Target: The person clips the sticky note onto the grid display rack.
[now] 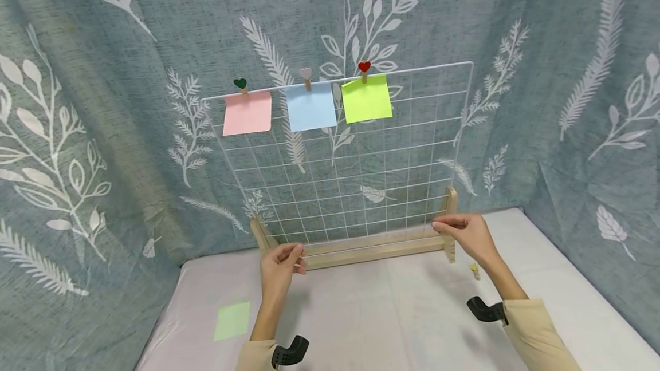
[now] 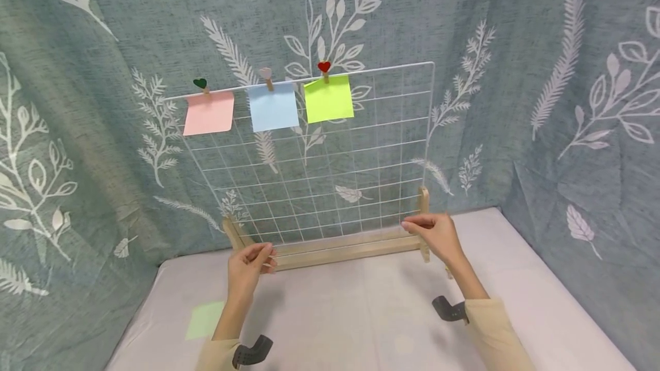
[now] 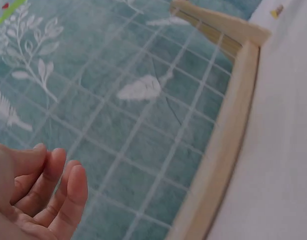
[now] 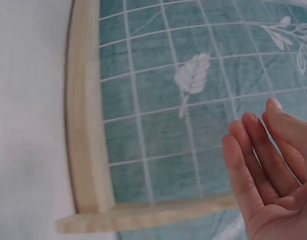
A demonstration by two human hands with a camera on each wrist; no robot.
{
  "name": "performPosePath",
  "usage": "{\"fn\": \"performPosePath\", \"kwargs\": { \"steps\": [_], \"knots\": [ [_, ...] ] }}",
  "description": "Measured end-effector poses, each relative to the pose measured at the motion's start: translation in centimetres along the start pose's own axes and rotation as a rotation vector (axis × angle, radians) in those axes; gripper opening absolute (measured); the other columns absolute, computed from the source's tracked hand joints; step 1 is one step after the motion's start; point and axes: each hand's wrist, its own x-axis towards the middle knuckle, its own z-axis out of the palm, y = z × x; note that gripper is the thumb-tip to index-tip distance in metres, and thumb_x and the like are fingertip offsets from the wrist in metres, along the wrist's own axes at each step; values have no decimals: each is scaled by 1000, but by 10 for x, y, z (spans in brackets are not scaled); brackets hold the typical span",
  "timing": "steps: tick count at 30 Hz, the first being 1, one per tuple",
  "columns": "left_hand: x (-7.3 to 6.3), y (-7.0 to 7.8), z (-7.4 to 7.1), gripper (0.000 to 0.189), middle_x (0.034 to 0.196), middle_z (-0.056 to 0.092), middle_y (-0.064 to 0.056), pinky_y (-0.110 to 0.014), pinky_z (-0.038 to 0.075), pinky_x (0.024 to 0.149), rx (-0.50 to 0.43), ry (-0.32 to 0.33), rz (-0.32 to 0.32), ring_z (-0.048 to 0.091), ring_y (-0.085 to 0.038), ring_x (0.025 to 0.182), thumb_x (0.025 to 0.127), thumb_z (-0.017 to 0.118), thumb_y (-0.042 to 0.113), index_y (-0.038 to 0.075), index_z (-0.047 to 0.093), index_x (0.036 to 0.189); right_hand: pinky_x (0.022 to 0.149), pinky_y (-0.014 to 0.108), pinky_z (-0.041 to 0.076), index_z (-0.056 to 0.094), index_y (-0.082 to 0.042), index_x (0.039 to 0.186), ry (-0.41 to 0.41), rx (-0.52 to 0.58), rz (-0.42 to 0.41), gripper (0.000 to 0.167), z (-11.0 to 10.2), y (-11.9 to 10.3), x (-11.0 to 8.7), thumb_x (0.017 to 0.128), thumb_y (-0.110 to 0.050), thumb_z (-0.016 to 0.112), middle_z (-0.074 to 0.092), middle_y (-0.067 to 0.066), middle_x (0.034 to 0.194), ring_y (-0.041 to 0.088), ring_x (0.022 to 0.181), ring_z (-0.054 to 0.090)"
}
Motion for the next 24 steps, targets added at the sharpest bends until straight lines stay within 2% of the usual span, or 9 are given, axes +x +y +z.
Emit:
{"fn": "performPosePath", "kwargs": {
  "steps": [3, 6, 11, 13, 16, 19, 20, 24],
  "knots": [
    [-5, -9, -9, 22, 82, 71, -13, -23, 59, 53, 9, 17, -15, 64, -13, 60, 94, 65, 4, -16, 64, 104, 86, 41, 58, 72, 0, 114, -12, 6, 29, 38, 0, 9, -7, 93, -32, 69, 72, 14, 107, 12, 92, 69],
    [-9, -16, -17, 23, 85, 71, -19, -24, 59, 54, 33, 36, -21, 65, -14, 62, 95, 64, 4, -17, 64, 106, 87, 45, 58, 72, 1, 112, 3, -15, 52, 37, 1, 17, -12, 93, -31, 70, 72, 16, 107, 22, 96, 69],
    [-17, -28, -33, 24, 93, 71, -21, -22, 59, 60, 132, 86, -57, 67, -13, 70, 95, 65, 5, -14, 65, 108, 86, 52, 56, 73, 1, 109, 60, -107, 68, 34, 0, 29, -20, 92, -28, 72, 71, 18, 107, 37, 102, 66],
    [-20, -33, -42, 24, 94, 70, -21, -21, 59, 61, 184, 102, -64, 66, -13, 72, 94, 66, 5, -14, 65, 108, 84, 51, 57, 73, 2, 108, 77, -137, 72, 31, -3, 35, -23, 91, -25, 72, 71, 19, 106, 39, 101, 65],
    [-25, -39, -56, 25, 96, 70, -19, -19, 58, 62, 254, 124, -89, 65, -12, 73, 93, 66, 5, -13, 65, 110, 79, 43, 59, 74, 2, 107, 88, -173, 90, 28, -10, 45, -29, 91, -22, 72, 72, 18, 103, 36, 97, 68],
    [-28, -44, -69, 28, 98, 71, -17, -18, 57, 63, 273, 121, -149, 65, -11, 73, 95, 65, 7, -13, 63, 114, 75, 39, 60, 74, 2, 105, 83, -221, 118, 28, -16, 56, -36, 91, -22, 73, 73, 17, 100, 33, 92, 70],
    [-29, -45, -72, 29, 99, 71, -16, -17, 57, 64, 277, 118, -179, 65, -11, 74, 95, 65, 8, -12, 63, 117, 77, 40, 59, 74, 2, 105, 79, -234, 130, 28, -17, 60, -38, 90, -22, 73, 73, 17, 99, 33, 92, 69],
    [-32, -53, -88, 34, 99, 71, -15, -18, 58, 66, 281, 125, -227, 66, -12, 75, 96, 63, 7, -14, 59, 122, 81, 51, 55, 74, 5, 104, 77, -320, 173, 29, -23, 73, -48, 89, -20, 74, 73, 20, 97, 40, 95, 67]
  ]
}}
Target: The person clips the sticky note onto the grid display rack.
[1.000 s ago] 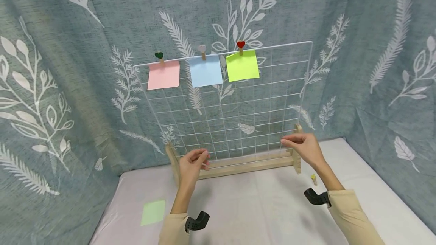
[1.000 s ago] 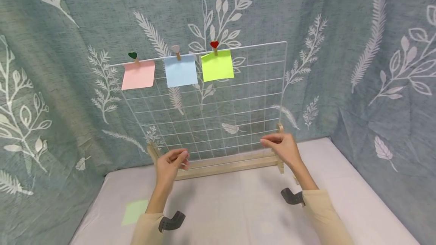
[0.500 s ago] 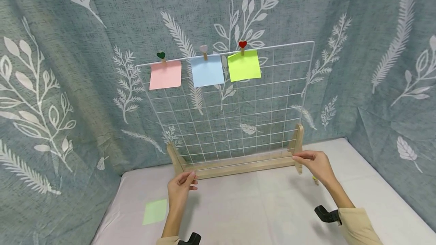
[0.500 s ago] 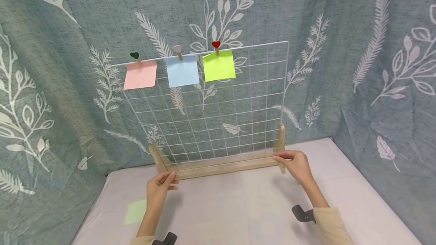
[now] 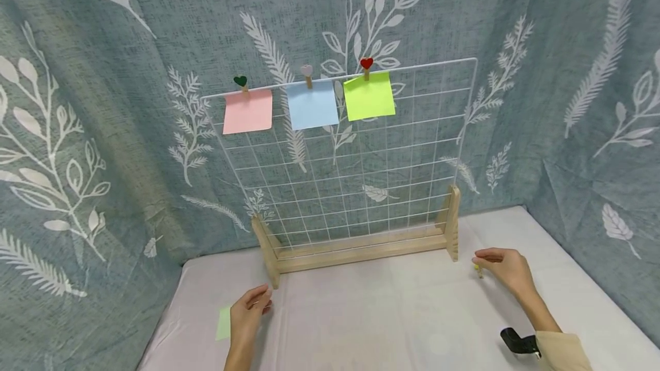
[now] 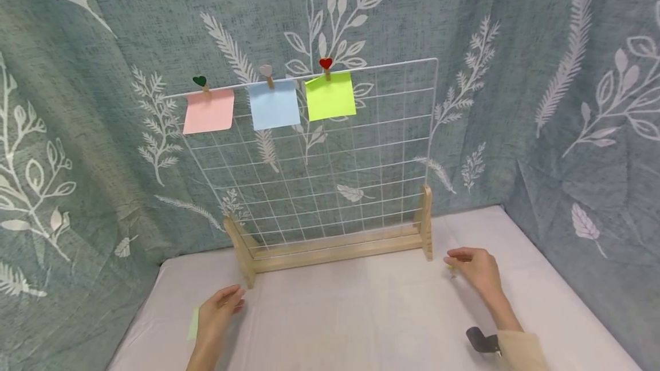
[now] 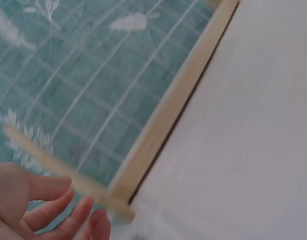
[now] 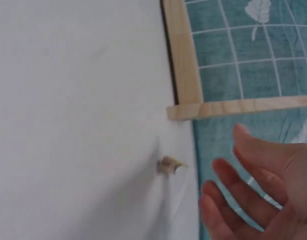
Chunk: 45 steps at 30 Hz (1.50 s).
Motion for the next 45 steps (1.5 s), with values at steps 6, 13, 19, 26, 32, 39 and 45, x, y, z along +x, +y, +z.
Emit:
{"fn": "performPosePath", "kwargs": {
  "steps": [6, 13, 19, 26, 32, 39, 45],
  "knots": [
    [5, -14, -26, 34, 102, 68, -16, -17, 55, 62, 103, 98, -31, 62, -7, 74, 96, 60, 7, -12, 57, 124, 67, 46, 52, 70, 7, 109, 13, -118, 109, 39, -8, 14, -9, 88, -25, 74, 70, 25, 100, 43, 91, 65],
    [11, -19, -48, 46, 104, 58, -20, -11, 47, 56, 22, 235, -117, 51, 5, 65, 93, 61, 3, -18, 48, 131, 68, 45, 52, 67, 10, 111, -39, -114, 165, 45, -6, 29, -13, 90, -30, 70, 68, 28, 102, 43, 92, 63],
    [20, -29, -59, 44, 106, 60, -29, -7, 39, 56, 164, 249, -108, 52, -4, 75, 91, 63, 6, -18, 52, 126, 66, 42, 52, 69, 10, 107, -65, -111, 141, 43, 3, 31, -10, 90, -29, 70, 70, 23, 95, 37, 86, 65],
    [29, -38, -66, 40, 104, 65, -32, -15, 40, 60, 290, 252, -69, 62, -42, 94, 89, 63, 6, -19, 57, 119, 64, 40, 51, 69, 9, 105, -81, -112, 168, 43, 9, 19, -4, 89, -31, 70, 71, 20, 92, 34, 84, 65],
    [36, -41, -72, 33, 87, 68, -28, -18, 44, 53, 346, 233, -39, 65, -36, 76, 85, 63, 2, -21, 62, 109, 57, 34, 48, 69, 10, 105, -80, -133, 155, 42, 13, 16, -1, 85, -27, 75, 70, 14, 85, 26, 75, 63],
    [38, -42, -80, 30, 65, 66, -11, -20, 44, 47, 369, 222, -17, 54, -7, 51, 80, 68, 0, -21, 65, 102, 55, 32, 47, 70, 9, 99, -40, -166, 78, 34, 17, 20, -3, 80, -18, 78, 69, 8, 79, 22, 70, 62],
    [36, -44, -83, 34, 74, 68, -20, -36, 47, 61, 438, 267, -12, 63, -31, 65, 79, 70, 2, -17, 63, 107, 55, 32, 46, 71, 8, 99, -42, -153, 92, 30, 16, 20, -8, 81, -15, 76, 69, 9, 80, 21, 70, 60]
  ]
}}
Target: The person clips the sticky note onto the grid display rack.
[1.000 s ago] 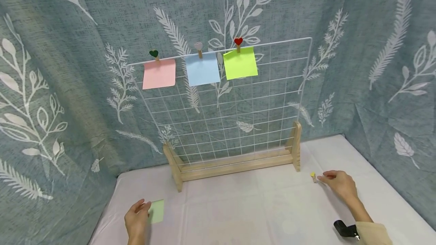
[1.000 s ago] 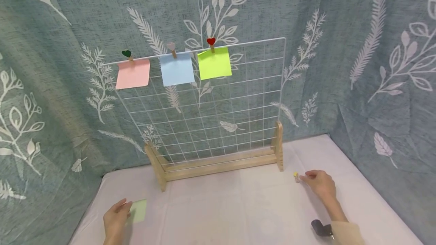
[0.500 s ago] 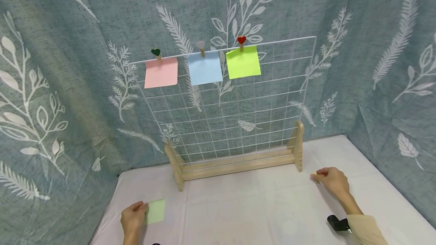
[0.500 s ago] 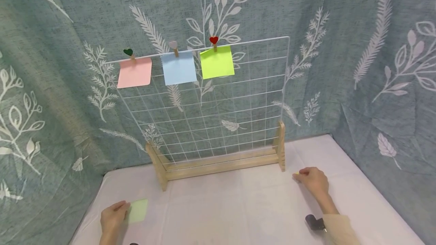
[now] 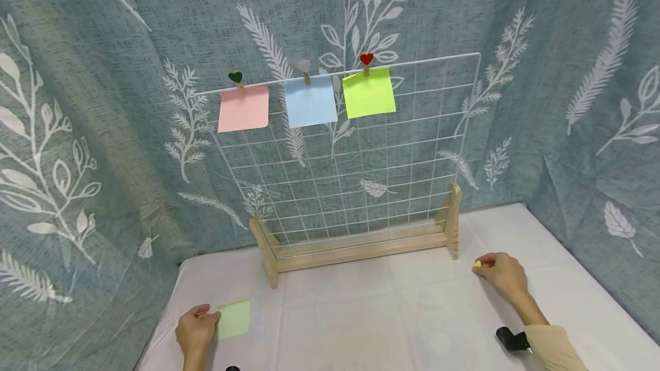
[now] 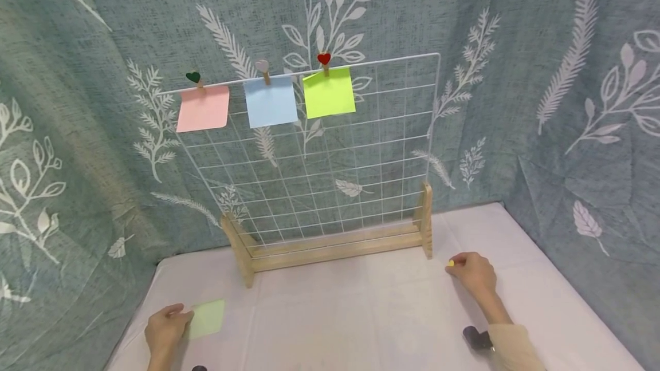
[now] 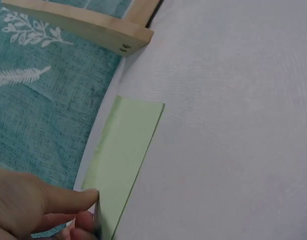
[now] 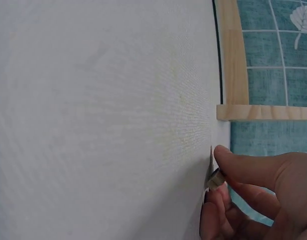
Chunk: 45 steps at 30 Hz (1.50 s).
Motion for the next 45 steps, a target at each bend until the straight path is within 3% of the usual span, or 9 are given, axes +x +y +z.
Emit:
{"fn": "performPosePath", "kwargs": {
  "steps": [3, 5, 10, 15, 19, 24, 34, 45],
  "knots": [
    [0, 0, 1, 31, 85, 69, -23, -46, 47, 66, 37, -4, 20, 63, -44, 82, 81, 69, 6, -12, 67, 106, 55, 32, 46, 71, 7, 100, 12, 18, 5, 29, -1, -1, -3, 83, -15, 76, 69, 12, 83, 23, 71, 62],
    [0, -1, 2, 26, 86, 69, -22, -47, 46, 64, 55, -8, 29, 63, -45, 83, 82, 69, 7, -10, 69, 102, 56, 33, 47, 71, 7, 101, 19, 30, 9, 28, -1, -1, -4, 84, -15, 75, 70, 14, 85, 26, 73, 64],
    [0, -3, 1, 18, 79, 70, -15, -42, 45, 61, 85, -34, 34, 63, -41, 79, 83, 70, 10, -6, 73, 92, 59, 31, 51, 70, 10, 103, 0, 117, 6, 30, -3, 0, -6, 87, -14, 73, 72, 20, 89, 27, 76, 68],
    [0, -5, -5, 22, 74, 70, -7, -34, 46, 59, 87, -140, 85, 62, -25, 68, 84, 71, 15, -5, 73, 93, 54, 21, 52, 68, 14, 104, -29, 218, 5, 28, -5, 3, -7, 90, -10, 69, 73, 20, 90, 15, 68, 67],
    [-1, -3, -9, 23, 67, 67, -2, -23, 52, 53, -73, -271, 43, 59, -11, 59, 87, 68, 7, -14, 68, 97, 55, 19, 55, 68, 15, 105, -38, 276, -9, 28, -7, 5, -8, 90, -9, 68, 73, 21, 90, 12, 68, 67],
    [-8, 5, -8, 20, 67, 66, -4, -23, 58, 50, -287, -375, -64, 63, -12, 57, 89, 64, -4, -21, 62, 99, 61, 22, 60, 66, 16, 108, -56, 351, -10, 30, -13, 11, -7, 89, -7, 70, 72, 23, 94, 10, 71, 69],
    [-23, 16, 5, 29, 73, 69, -11, -32, 63, 58, -418, -439, -135, 69, -18, 61, 90, 64, -2, -22, 57, 110, 67, 22, 60, 63, 17, 114, -66, 419, -91, 36, -22, 6, -3, 89, -6, 72, 69, 27, 103, 0, 75, 66],
    [-36, 37, 22, 29, 82, 72, -9, -26, 61, 57, -415, -457, -66, 67, -16, 67, 88, 68, -4, -18, 60, 112, 68, 18, 57, 65, 11, 116, -35, 375, -142, 37, -29, -10, 4, 88, -11, 75, 70, 23, 105, -2, 78, 67]
  ]
}}
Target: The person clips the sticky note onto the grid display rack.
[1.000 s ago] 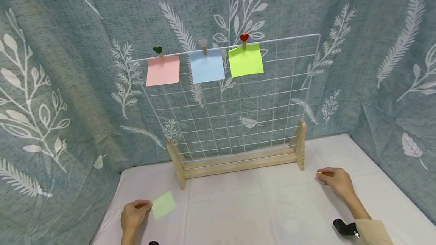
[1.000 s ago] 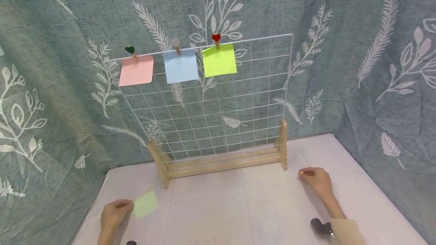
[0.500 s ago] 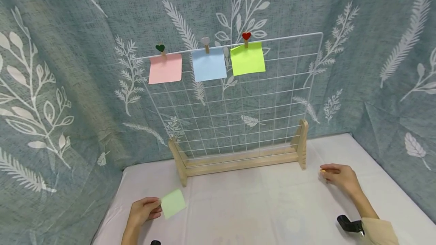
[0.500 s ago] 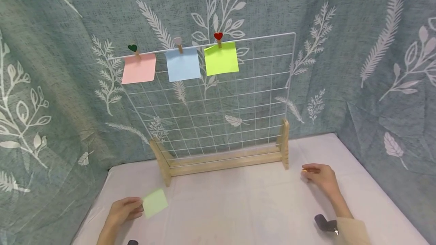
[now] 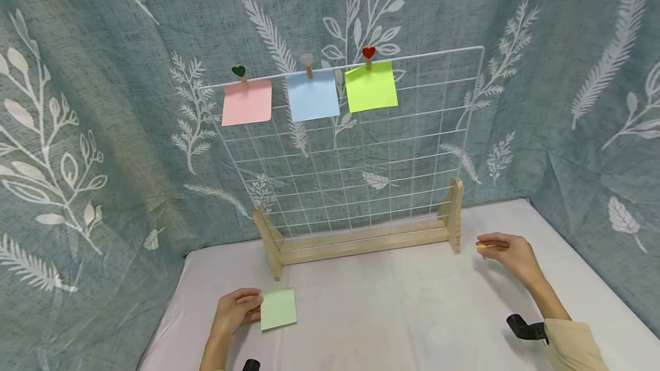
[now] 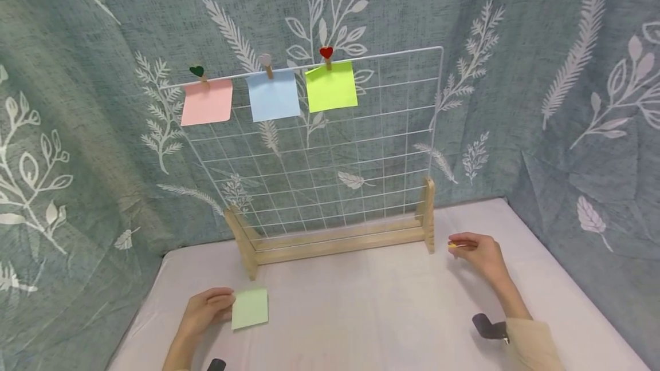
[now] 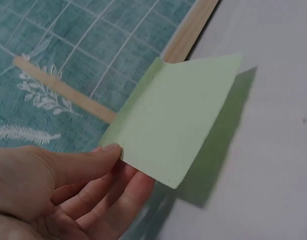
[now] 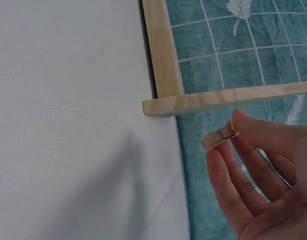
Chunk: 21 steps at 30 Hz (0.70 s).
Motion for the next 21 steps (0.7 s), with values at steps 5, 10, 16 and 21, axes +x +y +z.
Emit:
{"fn": "performPosePath", "kwargs": {
  "steps": [5, 10, 16, 21],
  "knots": [
    [-2, 8, 13, 28, 83, 71, -10, -25, 59, 55, 17, -12, 44, 66, -16, 67, 90, 65, -5, -17, 61, 114, 67, 16, 56, 66, 10, 115, 20, -1, -35, 36, -1, -6, 3, 87, -11, 75, 70, 24, 105, -5, 79, 66],
    [-5, 20, 27, 27, 92, 71, -14, -31, 61, 59, 37, -46, 102, 66, -18, 71, 91, 63, -4, -16, 62, 116, 67, 16, 56, 67, 9, 115, 31, -34, -49, 34, -5, -18, 5, 88, -11, 74, 70, 24, 105, -5, 79, 65],
    [-6, 32, 40, 25, 97, 70, -16, -34, 62, 60, 26, -68, 162, 65, -19, 72, 91, 64, -4, -14, 64, 114, 70, 20, 58, 67, 8, 116, 20, -36, -62, 35, -10, -32, 12, 89, -14, 74, 70, 22, 107, -3, 79, 66],
    [-6, 34, 48, 23, 87, 69, -12, -33, 61, 56, 37, -58, 169, 62, -17, 68, 90, 66, -4, -14, 66, 111, 70, 16, 56, 66, 8, 118, 16, -29, -63, 37, -13, -36, 15, 90, -16, 73, 70, 23, 109, -4, 81, 65]
  ]
}}
